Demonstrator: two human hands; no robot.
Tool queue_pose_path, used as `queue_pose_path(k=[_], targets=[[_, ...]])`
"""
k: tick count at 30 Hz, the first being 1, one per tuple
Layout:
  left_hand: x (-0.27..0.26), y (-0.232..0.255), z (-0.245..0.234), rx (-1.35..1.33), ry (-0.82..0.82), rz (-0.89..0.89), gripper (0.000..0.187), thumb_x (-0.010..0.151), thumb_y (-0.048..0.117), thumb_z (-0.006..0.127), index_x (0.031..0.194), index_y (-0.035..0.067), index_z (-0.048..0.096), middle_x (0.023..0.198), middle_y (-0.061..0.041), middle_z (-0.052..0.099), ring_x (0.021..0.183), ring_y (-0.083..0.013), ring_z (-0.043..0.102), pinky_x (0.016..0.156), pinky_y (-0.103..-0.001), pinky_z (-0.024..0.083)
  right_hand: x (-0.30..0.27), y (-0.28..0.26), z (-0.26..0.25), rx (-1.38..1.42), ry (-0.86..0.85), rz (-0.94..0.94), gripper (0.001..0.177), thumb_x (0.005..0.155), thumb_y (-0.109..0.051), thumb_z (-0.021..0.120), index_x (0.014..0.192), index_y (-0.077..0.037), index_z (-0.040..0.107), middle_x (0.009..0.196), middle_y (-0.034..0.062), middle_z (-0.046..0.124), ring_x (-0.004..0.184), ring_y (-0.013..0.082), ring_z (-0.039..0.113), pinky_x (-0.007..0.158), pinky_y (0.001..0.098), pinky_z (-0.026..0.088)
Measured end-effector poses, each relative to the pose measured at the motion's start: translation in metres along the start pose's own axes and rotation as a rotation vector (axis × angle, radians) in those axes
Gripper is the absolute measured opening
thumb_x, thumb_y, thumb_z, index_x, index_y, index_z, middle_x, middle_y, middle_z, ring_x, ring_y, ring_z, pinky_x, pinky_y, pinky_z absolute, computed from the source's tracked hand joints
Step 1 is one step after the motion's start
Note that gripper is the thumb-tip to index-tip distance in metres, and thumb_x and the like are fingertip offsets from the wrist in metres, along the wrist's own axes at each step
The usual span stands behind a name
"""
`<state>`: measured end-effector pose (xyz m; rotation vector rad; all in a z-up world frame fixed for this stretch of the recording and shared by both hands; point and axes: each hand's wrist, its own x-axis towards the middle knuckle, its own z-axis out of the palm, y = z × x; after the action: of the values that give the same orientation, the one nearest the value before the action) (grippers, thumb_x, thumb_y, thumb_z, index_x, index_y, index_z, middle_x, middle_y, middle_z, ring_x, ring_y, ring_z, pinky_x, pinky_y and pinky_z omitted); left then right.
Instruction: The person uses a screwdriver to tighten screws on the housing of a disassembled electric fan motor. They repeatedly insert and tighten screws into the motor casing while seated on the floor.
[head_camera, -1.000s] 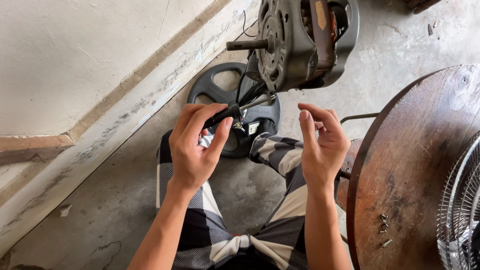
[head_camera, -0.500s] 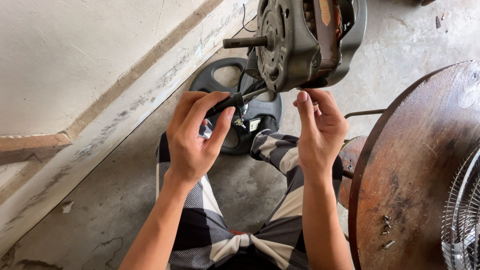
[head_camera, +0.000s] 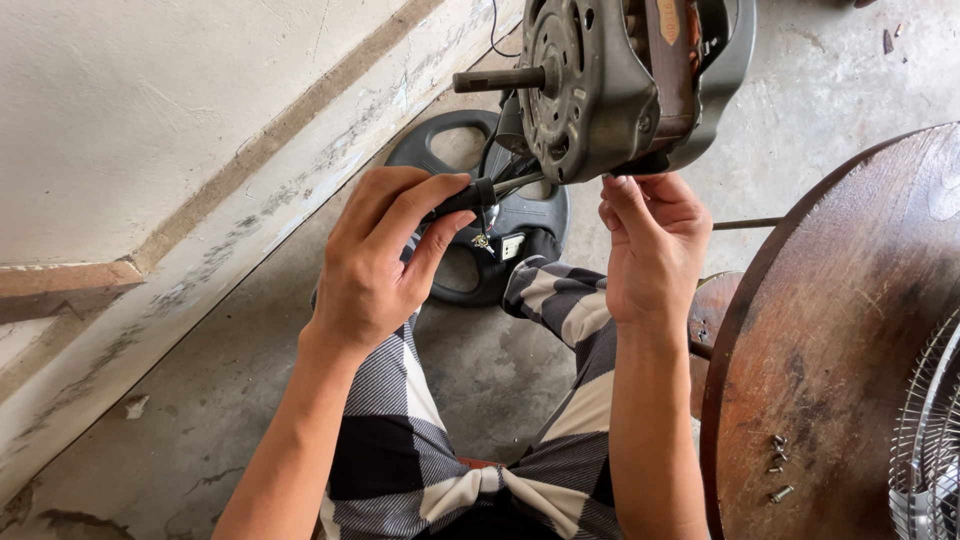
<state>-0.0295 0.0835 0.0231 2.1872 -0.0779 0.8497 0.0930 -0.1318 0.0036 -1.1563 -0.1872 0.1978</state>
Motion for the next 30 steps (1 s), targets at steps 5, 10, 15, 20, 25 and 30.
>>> queue_pose_path(k=[5,10,15,20,25,30], targets=[[0.004,0.003,-0.003,0.013,-0.013,-0.004,0.027,0.098,0.01,0.08,0.122,0.004,0.07,0.108,-0.006,0.068,0.093,-0.0182,0.066,0.079,-0.031,0.057,0.001,0.0,-0.001,0.007,-0.014,-0.004,0.011,0.1,0.001,0.073,0.111,0.002,0.073,0.097,0.0053,0.071,0.083,0.0093,0.057,0.078,0.0244,0.045],[0.01,0.002,-0.009,0.031,-0.068,0.001,0.022,0.1,0.013,0.078,0.118,0.003,0.072,0.1,-0.005,0.069,0.079,-0.0155,0.064,0.069,-0.03,0.054,0.0,0.0,0.001,-0.005,-0.015,-0.014,0.011,0.1,0.002,0.073,0.111,0.002,0.072,0.098,0.0049,0.071,0.085,0.0096,0.057,0.079,0.0248,0.045],[0.015,0.001,-0.013,-0.004,-0.142,-0.063,0.021,0.103,0.019,0.073,0.112,0.0,0.073,0.092,-0.007,0.071,0.069,-0.0138,0.064,0.059,-0.028,0.052,0.0,-0.002,0.002,-0.011,-0.03,-0.013,0.01,0.102,0.001,0.072,0.112,0.001,0.071,0.098,0.0044,0.07,0.085,0.009,0.056,0.079,0.0247,0.044],[0.019,-0.004,-0.018,-0.109,-0.195,-0.136,0.025,0.107,0.024,0.067,0.107,0.001,0.076,0.089,-0.006,0.074,0.07,-0.0129,0.067,0.058,-0.027,0.052,0.0,-0.003,0.004,-0.025,-0.022,-0.009,0.01,0.102,0.0,0.071,0.111,0.001,0.071,0.097,0.0036,0.069,0.084,0.0086,0.055,0.077,0.0251,0.043],[0.028,-0.011,-0.02,-0.132,-0.267,-0.132,0.032,0.111,0.032,0.062,0.104,0.005,0.077,0.085,-0.004,0.075,0.062,-0.009,0.063,0.051,-0.025,0.044,0.0,-0.002,0.003,-0.013,-0.031,-0.006,0.009,0.102,0.0,0.071,0.111,0.001,0.071,0.096,0.0035,0.069,0.084,0.0083,0.055,0.077,0.0255,0.043],[0.042,-0.014,-0.025,-0.125,-0.407,-0.331,0.04,0.104,0.039,0.061,0.086,0.01,0.081,0.053,0.0,0.064,0.039,-0.0082,0.041,0.041,-0.029,0.023,0.0,-0.004,0.002,-0.02,-0.028,0.004,0.008,0.102,0.002,0.07,0.11,0.001,0.071,0.098,0.0039,0.069,0.084,0.0084,0.056,0.076,0.026,0.044]])
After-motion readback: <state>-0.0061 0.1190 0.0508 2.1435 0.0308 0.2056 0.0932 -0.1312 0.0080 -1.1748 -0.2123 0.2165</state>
